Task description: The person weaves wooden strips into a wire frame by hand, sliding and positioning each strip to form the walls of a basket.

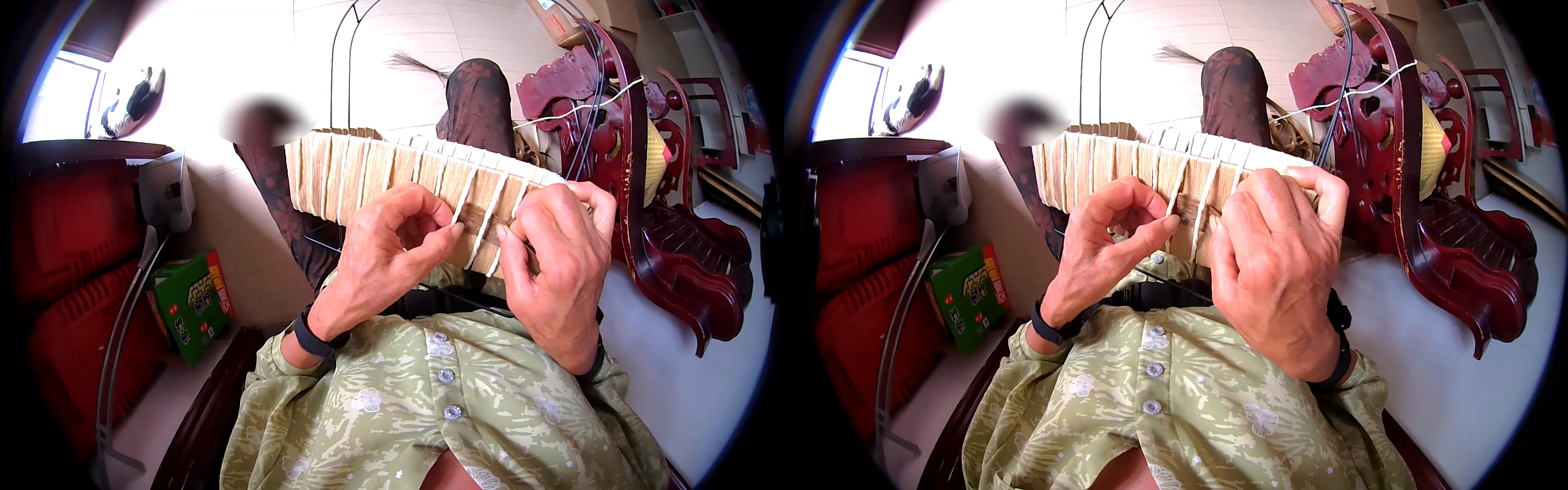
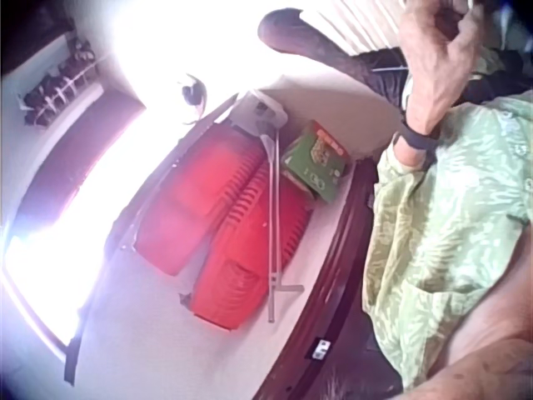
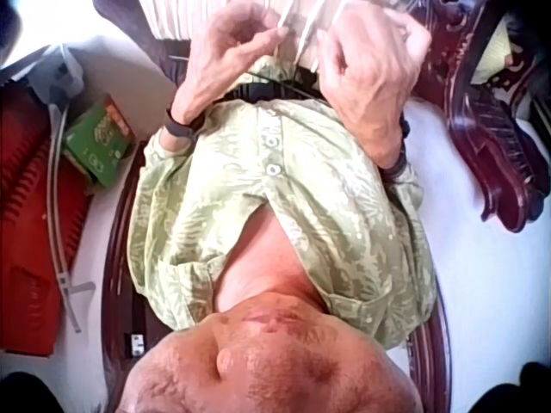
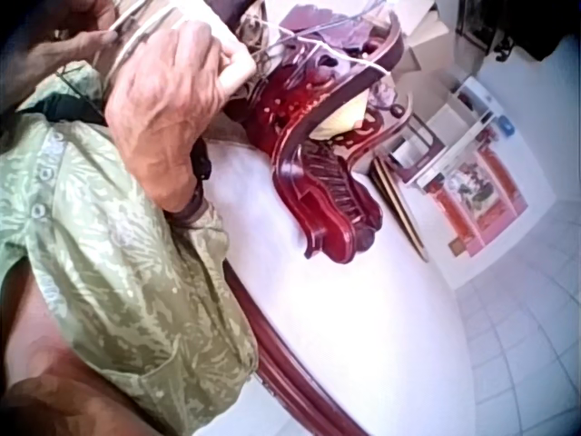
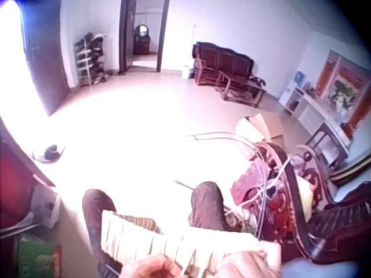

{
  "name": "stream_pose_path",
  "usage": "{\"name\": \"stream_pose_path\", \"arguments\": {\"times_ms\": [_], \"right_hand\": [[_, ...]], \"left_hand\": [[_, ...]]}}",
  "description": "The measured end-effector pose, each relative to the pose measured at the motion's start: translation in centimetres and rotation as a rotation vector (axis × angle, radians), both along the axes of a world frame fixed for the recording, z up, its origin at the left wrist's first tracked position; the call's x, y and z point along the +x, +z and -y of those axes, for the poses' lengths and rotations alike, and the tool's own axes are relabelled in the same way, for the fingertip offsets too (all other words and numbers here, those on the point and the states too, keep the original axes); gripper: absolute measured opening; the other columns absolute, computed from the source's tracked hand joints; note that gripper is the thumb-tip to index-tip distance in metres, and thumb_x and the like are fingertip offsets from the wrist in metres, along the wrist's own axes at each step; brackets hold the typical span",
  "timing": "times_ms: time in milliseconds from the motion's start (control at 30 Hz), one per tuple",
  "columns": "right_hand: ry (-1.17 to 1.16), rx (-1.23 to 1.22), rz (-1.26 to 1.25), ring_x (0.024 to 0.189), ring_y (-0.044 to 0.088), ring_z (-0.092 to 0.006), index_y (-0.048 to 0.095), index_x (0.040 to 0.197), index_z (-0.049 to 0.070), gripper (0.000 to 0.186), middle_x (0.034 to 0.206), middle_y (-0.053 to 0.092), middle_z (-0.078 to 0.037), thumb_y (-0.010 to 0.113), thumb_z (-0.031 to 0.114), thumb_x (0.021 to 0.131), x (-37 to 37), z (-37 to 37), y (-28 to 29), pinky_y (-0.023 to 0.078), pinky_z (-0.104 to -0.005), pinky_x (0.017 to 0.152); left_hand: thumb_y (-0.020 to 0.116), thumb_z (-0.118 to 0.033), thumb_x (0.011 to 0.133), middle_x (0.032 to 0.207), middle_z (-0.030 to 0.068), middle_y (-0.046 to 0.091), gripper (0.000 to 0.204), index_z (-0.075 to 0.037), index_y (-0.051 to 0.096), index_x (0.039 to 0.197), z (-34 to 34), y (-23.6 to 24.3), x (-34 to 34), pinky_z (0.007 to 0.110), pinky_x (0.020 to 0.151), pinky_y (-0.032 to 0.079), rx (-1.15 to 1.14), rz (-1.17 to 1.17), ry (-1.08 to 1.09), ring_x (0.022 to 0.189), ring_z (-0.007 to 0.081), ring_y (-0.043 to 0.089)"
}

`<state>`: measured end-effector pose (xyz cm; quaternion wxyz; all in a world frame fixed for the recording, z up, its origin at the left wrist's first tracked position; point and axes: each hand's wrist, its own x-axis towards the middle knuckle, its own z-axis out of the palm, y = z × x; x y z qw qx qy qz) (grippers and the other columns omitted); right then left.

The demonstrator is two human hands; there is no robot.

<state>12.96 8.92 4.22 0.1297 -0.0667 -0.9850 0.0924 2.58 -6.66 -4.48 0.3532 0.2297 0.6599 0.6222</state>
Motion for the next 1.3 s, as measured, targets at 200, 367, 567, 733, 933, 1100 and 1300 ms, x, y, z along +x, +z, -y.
{"name": "stream_pose_path", "arguments": {"times_ms": [200, 367, 567, 733, 933, 1100, 1300], "right_hand": [[0.012, -0.102, -0.042, 0.084, 0.062, -0.0243, 0.063, 0.082, 0.003, 0.015, 0.086, 0.061, -0.006, 0.076, 0.005, 0.074, 0.5, -0.3, -0.3, 0.040, -0.0458, 0.095], [0.014, -0.135, -0.040, 0.086, 0.064, -0.0221, 0.064, 0.080, 0.005, 0.013, 0.088, 0.064, -0.004, 0.076, 0.007, 0.078, 0.7, -0.5, -0.2, 0.040, -0.0450, 0.097], [0.010, -0.153, -0.038, 0.086, 0.064, -0.0211, 0.064, 0.080, 0.006, 0.013, 0.088, 0.065, -0.003, 0.077, 0.007, 0.078, 0.9, -0.7, -0.2, 0.040, -0.0443, 0.097], [0.004, -0.113, -0.070, 0.085, 0.064, -0.0209, 0.064, 0.080, 0.006, 0.016, 0.087, 0.064, -0.003, 0.079, 0.007, 0.074, 0.7, -0.6, -0.5, 0.040, -0.0441, 0.096], [0.001, -0.041, -0.097, 0.082, 0.063, -0.0216, 0.064, 0.080, 0.007, 0.020, 0.087, 0.060, -0.002, 0.081, 0.007, 0.069, -0.2, -0.3, -1.3, 0.040, -0.0459, 0.096], [0.018, -0.038, -0.119, 0.081, 0.063, -0.0215, 0.065, 0.080, 0.007, 0.021, 0.086, 0.059, -0.002, 0.082, 0.008, 0.068, -0.9, -0.4, -1.5, 0.040, -0.0466, 0.095], [0.023, -0.067, -0.096, 0.081, 0.063, -0.0215, 0.064, 0.080, 0.008, 0.022, 0.084, 0.059, -0.002, 0.083, 0.010, 0.068, -1.0, -0.4, -1.1, 0.041, -0.0464, 0.095]], "left_hand": [[0.077, -0.006, 0.089, 0.082, -0.0021, 0.064, 0.012, -0.003, 0.066, 0.088, 0.3, 0.0, 0.3, 0.021, 0.064, 0.048, -0.010, -0.106, 0.021, 0.071, 0.0042, 0.060], [0.078, -0.002, 0.089, 0.088, 0.0009, 0.068, 0.011, 0.000, 0.067, 0.091, 0.5, 0.1, 0.9, 0.023, 0.069, 0.053, 0.028, -0.203, 0.077, 0.076, 0.0063, 0.066], [0.074, 0.000, 0.091, 0.088, 0.0089, 0.070, 0.007, 0.003, 0.069, 0.096, 0.5, 0.3, 1.1, 0.026, 0.067, 0.057, 0.073, -0.183, 0.094, 0.075, 0.0133, 0.073], [0.073, -0.001, 0.092, 0.086, 0.0081, 0.069, 0.008, 0.004, 0.069, 0.097, 0.5, 1.4, 0.8, 0.026, 0.067, 0.056, 0.011, -0.129, 0.024, 0.075, 0.0115, 0.070], [0.072, -0.005, 0.097, 0.086, 0.0039, 0.068, 0.009, 0.001, 0.067, 0.103, 0.3, 0.4, 0.4, 0.025, 0.069, 0.057, 0.145, 0.234, 0.089, 0.078, 0.0091, 0.067], [0.071, -0.009, 0.099, 0.087, 0.0044, 0.069, 0.014, 0.001, 0.062, 0.106, -0.4, -0.1, 0.6, 0.023, 0.061, 0.056, 0.213, 0.440, 0.247, 0.073, 0.0089, 0.066], [0.072, -0.010, 0.099, 0.082, 0.0034, 0.070, 0.014, 0.001, 0.063, 0.099, -0.3, 1.1, -0.9, 0.023, 0.060, 0.055, 0.064, 0.489, 0.131, 0.069, 0.0078, 0.066]]}}
